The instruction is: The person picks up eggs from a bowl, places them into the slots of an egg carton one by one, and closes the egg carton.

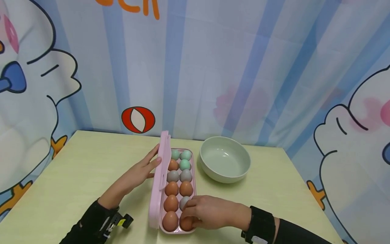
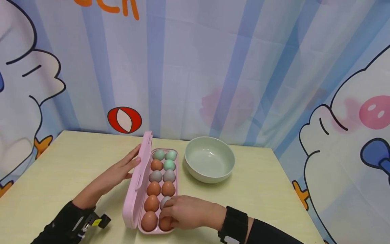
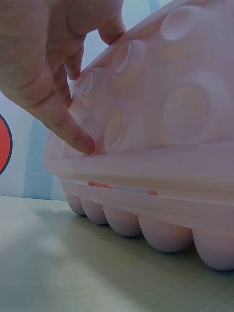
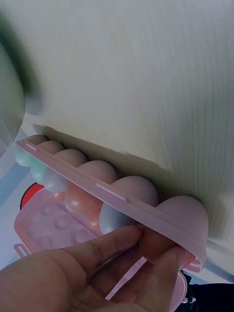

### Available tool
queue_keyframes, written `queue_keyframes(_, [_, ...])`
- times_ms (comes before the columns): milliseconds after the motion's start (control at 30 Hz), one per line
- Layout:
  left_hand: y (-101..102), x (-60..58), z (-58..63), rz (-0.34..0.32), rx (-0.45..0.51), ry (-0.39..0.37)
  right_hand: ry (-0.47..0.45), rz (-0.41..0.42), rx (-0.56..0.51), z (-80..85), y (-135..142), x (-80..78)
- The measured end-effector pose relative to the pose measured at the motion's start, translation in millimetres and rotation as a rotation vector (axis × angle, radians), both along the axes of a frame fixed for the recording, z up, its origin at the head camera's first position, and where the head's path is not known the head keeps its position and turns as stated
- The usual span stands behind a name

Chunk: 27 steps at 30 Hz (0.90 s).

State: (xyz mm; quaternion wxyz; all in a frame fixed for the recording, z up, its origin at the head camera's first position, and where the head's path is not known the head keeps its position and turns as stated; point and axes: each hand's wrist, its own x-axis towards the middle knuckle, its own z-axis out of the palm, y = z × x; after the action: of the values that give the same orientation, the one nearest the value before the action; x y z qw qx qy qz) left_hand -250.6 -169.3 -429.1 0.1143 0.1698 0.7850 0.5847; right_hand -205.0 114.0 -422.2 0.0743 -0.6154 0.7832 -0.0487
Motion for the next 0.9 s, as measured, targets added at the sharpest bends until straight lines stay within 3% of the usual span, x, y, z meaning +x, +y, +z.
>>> queue_keyframes(500, [0, -1.1, -0.5, -0.004, 0.009, -0.003, 0.048, 0.02, 0.024, 4.6, -12, 2.9])
queue_keyframes(633, [0, -1.1, -0.3, -0.005, 0.007, -0.002, 0.05, 0.016, -0.011, 8.1, -8, -1.2])
queue_keyframes(767, [0, -0.6, -0.2, -0.003, 0.0, -0.003, -0.002, -0.076, -0.097, 16.1, -2, -9.1])
queue_keyframes(900, [1, -0.3, -0.4, 0.0, -0.006, -0.006, -0.05, -0.277, -0.159, 19.4, 3, -18.7])
